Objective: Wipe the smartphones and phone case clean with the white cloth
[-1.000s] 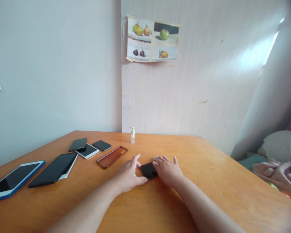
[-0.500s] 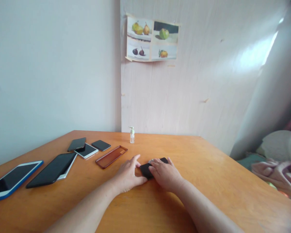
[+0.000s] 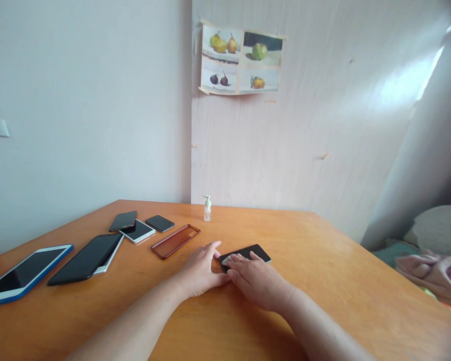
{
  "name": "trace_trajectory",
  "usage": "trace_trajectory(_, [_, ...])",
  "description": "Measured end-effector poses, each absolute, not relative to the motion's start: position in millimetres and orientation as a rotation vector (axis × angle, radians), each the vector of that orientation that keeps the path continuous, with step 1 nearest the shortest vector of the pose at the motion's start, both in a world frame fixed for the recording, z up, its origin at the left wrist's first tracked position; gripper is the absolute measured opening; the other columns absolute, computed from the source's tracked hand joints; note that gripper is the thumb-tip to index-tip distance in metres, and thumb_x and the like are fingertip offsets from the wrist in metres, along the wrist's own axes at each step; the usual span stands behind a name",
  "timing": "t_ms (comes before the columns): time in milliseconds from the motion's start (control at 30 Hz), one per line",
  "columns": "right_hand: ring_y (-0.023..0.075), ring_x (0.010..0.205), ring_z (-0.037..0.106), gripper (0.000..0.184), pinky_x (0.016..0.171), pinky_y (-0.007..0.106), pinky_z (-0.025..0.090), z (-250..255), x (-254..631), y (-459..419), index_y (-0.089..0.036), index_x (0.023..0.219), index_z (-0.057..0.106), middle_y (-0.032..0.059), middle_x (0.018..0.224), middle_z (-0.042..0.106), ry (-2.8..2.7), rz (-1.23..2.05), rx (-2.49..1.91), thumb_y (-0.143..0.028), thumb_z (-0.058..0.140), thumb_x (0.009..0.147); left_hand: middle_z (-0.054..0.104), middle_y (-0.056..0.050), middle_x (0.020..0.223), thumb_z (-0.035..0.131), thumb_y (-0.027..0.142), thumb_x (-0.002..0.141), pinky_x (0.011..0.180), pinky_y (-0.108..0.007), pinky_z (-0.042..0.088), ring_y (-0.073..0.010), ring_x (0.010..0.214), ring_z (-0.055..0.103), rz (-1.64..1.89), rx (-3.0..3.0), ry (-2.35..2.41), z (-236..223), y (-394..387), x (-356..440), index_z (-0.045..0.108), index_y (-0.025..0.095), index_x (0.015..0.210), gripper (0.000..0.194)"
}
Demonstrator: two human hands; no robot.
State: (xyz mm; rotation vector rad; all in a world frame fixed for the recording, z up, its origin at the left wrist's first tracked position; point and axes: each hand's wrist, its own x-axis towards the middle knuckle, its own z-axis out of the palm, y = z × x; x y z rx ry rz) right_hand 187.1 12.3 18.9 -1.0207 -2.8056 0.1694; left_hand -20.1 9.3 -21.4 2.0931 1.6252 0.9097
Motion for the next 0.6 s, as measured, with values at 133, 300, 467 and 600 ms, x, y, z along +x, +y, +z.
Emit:
trace_trajectory(133, [0.0304, 0.132, 0.048, 0.045, 0.110, 0.058, 0.028, 17, 211, 36, -0.020, 0.124, 0.064, 0.0139, 0.139, 0.056, -2.706, 0.033, -1.461, -0.030, 0.027, 0.100, 0.063, -0.009, 0.120, 0.077, 0.044, 0.065, 0.102, -0.040, 0.042, -0.0294, 0.116, 0.056, 0.875, 2.093, 1.633, -17, 7, -19, 0.043, 0.022, 0.140, 0.085])
trace_trajectory(300, [0.0286, 0.127, 0.053, 0.048, 0.108, 0.044, 0.036, 24, 208, 21, -0.012, 0.135, 0.056, 0.0173, 0.138, 0.056, -2.675, 0.111, -1.422, -0.032, 0.033, 0.098, 0.063, -0.010, 0.121, 0.076, 0.043, 0.066, 0.101, -0.040, 0.042, -0.0297, 0.117, 0.056, 0.862, 2.110, 1.621, -14, 6, -18, 0.049, 0.021, 0.135, 0.077])
trace_trajectory(467, [0.0233, 0.120, 0.059, 0.042, 0.100, 0.033, 0.042, 37, 195, -5, -0.022, 0.126, 0.063, 0.0079, 0.135, 0.061, -2.799, 0.336, -1.045, -0.030, 0.033, 0.098, 0.063, -0.010, 0.120, 0.076, 0.045, 0.067, 0.100, -0.040, 0.044, -0.0298, 0.115, 0.057, 0.866, 2.127, 1.611, -12, 5, -19, 0.053, 0.022, 0.128, 0.069])
trace_trajectory(600, [0.0274, 0.109, 0.064, 0.042, 0.090, 0.036, 0.046, 34, 210, 14, -0.018, 0.119, 0.067, 0.0135, 0.123, 0.067, -2.701, 0.188, -1.409, -0.029, 0.033, 0.097, 0.062, -0.010, 0.121, 0.077, 0.044, 0.066, 0.100, -0.040, 0.043, -0.0298, 0.117, 0.056, 0.837, 2.137, 1.588, -10, 6, -20, 0.055, 0.022, 0.127, 0.068])
